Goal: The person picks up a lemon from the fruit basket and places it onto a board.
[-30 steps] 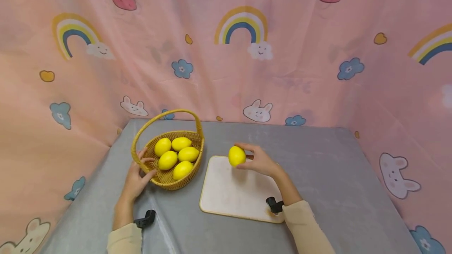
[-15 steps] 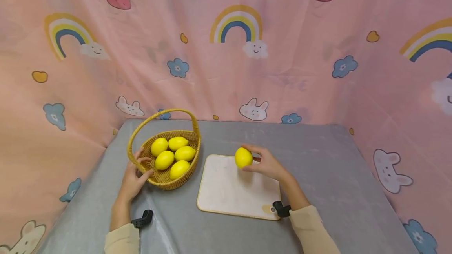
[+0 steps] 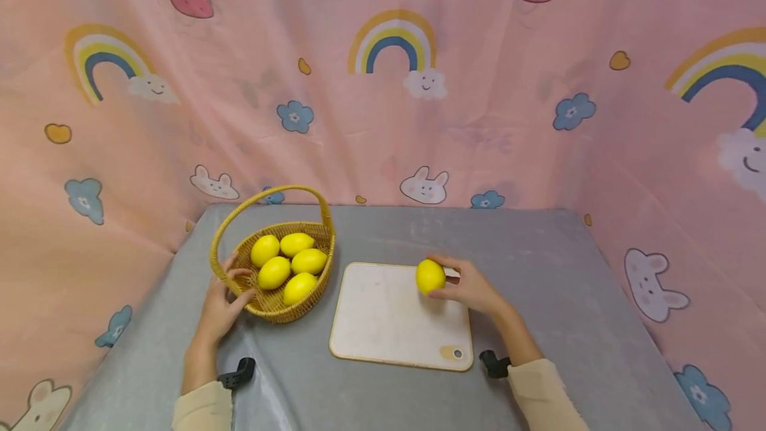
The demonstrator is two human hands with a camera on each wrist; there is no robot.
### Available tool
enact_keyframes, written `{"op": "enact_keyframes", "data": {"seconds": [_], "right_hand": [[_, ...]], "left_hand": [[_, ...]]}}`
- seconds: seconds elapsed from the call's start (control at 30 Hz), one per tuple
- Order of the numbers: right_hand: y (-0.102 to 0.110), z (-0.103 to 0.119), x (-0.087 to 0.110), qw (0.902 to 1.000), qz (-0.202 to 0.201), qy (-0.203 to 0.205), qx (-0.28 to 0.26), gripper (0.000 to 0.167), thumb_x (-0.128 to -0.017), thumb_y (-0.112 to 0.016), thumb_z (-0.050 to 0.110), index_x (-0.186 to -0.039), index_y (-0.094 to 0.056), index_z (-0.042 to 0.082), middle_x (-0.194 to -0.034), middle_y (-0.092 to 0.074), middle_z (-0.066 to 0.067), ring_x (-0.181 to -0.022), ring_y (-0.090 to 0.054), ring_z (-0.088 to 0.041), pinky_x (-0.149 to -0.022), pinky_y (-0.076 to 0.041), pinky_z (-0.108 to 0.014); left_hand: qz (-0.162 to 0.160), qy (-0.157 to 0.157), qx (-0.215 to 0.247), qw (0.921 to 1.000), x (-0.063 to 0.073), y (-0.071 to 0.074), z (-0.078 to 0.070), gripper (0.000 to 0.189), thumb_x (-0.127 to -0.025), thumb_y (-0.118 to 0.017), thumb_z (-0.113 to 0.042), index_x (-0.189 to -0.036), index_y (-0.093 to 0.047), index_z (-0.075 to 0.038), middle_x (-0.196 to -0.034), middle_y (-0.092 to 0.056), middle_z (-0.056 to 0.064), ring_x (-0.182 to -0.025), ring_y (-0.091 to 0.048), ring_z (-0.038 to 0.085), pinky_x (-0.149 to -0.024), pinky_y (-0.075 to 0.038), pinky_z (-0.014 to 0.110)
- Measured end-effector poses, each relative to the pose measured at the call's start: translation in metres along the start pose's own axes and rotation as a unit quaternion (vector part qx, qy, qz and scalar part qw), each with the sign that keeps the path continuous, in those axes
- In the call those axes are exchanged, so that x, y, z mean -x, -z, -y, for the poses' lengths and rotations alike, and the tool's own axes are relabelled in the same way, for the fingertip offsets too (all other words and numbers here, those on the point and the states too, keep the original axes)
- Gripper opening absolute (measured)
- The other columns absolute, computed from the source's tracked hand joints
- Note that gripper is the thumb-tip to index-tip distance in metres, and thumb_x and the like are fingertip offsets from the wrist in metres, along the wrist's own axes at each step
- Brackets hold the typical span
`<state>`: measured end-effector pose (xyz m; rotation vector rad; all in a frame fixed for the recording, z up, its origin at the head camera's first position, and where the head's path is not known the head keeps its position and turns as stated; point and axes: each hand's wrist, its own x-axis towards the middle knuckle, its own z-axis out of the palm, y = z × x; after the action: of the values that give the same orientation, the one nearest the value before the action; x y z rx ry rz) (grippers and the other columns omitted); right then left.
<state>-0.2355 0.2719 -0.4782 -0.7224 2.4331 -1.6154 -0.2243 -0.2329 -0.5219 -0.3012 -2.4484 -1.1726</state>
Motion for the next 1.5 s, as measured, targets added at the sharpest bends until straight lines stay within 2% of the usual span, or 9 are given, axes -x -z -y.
{"op": "enact_keyframes", "data": {"seconds": [0.13,0.37,0.57,0.73,0.93,1.13,1.37,1.5], "right_hand": [[0.005,-0.007,0.004,1.0,0.008,-0.005,0.003,0.07,-0.084,-0.078,0.004,-0.142,-0.045,-0.011,-0.146,-0.042,-0.034,-0.136,-0.037,-0.049,-0.102,-0.042,-0.048],[0.013,-0.018,0.011,0.9994,0.009,-0.028,0.016,0.071,-0.082,-0.08,0.004,-0.141,-0.044,-0.014,-0.143,-0.045,-0.034,-0.128,-0.046,-0.049,-0.098,-0.047,-0.045],[0.015,-0.022,0.014,0.9989,0.008,-0.027,0.037,0.072,-0.081,-0.08,0.004,-0.14,-0.043,-0.015,-0.142,-0.044,-0.035,-0.128,-0.044,-0.052,-0.097,-0.047,-0.05],[0.015,-0.021,0.015,0.9979,0.008,-0.024,0.06,0.071,-0.081,-0.08,0.004,-0.139,-0.044,-0.016,-0.141,-0.044,-0.034,-0.127,-0.043,-0.052,-0.097,-0.046,-0.053],[0.017,-0.017,0.015,0.9976,0.015,-0.027,0.062,0.07,-0.081,-0.079,0.002,-0.138,-0.043,-0.015,-0.142,-0.041,-0.033,-0.128,-0.041,-0.052,-0.096,-0.047,-0.054],[0.017,-0.015,0.015,0.9965,0.017,-0.031,0.076,0.072,-0.081,-0.079,0.003,-0.141,-0.042,-0.013,-0.143,-0.04,-0.032,-0.126,-0.043,-0.049,-0.092,-0.05,-0.051],[0.016,-0.013,0.013,0.9958,0.018,-0.029,0.085,0.065,-0.081,-0.08,0.005,-0.137,-0.049,-0.008,-0.139,-0.043,-0.028,-0.117,-0.048,-0.04,-0.086,-0.051,-0.044],[0.016,-0.013,0.012,0.9964,0.021,-0.026,0.078,0.065,-0.081,-0.08,0.004,-0.137,-0.049,-0.009,-0.138,-0.043,-0.028,-0.118,-0.047,-0.041,-0.087,-0.051,-0.046]], "left_hand": [[-0.002,0.002,0.001,1.0,0.001,0.002,0.0,0.032,-0.084,-0.073,-0.009,-0.114,-0.064,0.001,-0.157,-0.035,0.016,-0.143,-0.026,0.043,-0.105,-0.018,0.072],[-0.003,0.006,-0.01,0.9999,0.003,0.002,0.001,0.034,-0.085,-0.071,-0.009,-0.117,-0.064,0.001,-0.157,-0.034,0.017,-0.143,-0.026,0.043,-0.107,-0.019,0.068],[-0.003,0.002,-0.012,0.9999,0.003,0.001,0.001,0.034,-0.084,-0.071,-0.01,-0.116,-0.064,0.0,-0.157,-0.035,0.017,-0.143,-0.026,0.044,-0.105,-0.018,0.072],[-0.001,0.002,-0.009,1.0,0.002,0.001,0.0,0.033,-0.085,-0.072,-0.011,-0.115,-0.064,0.0,-0.157,-0.035,0.017,-0.143,-0.026,0.043,-0.103,-0.019,0.074],[0.0,0.0,-0.008,1.0,0.001,0.0,-0.001,0.034,-0.085,-0.072,-0.01,-0.116,-0.063,0.001,-0.157,-0.034,0.017,-0.143,-0.027,0.044,-0.103,-0.019,0.074],[0.001,0.007,-0.007,1.0,0.002,0.0,-0.001,0.032,-0.085,-0.072,-0.01,-0.115,-0.064,0.0,-0.158,-0.034,0.014,-0.143,-0.025,0.043,-0.101,-0.019,0.075],[-0.001,0.008,-0.001,1.0,0.002,-0.001,-0.001,0.032,-0.084,-0.072,-0.009,-0.113,-0.064,0.0,-0.157,-0.035,0.014,-0.143,-0.027,0.041,-0.104,-0.018,0.073],[-0.002,0.005,-0.005,1.0,0.002,-0.001,0.0,0.032,-0.085,-0.072,-0.01,-0.115,-0.064,0.0,-0.157,-0.035,0.015,-0.143,-0.027,0.042,-0.103,-0.019,0.074]]}}
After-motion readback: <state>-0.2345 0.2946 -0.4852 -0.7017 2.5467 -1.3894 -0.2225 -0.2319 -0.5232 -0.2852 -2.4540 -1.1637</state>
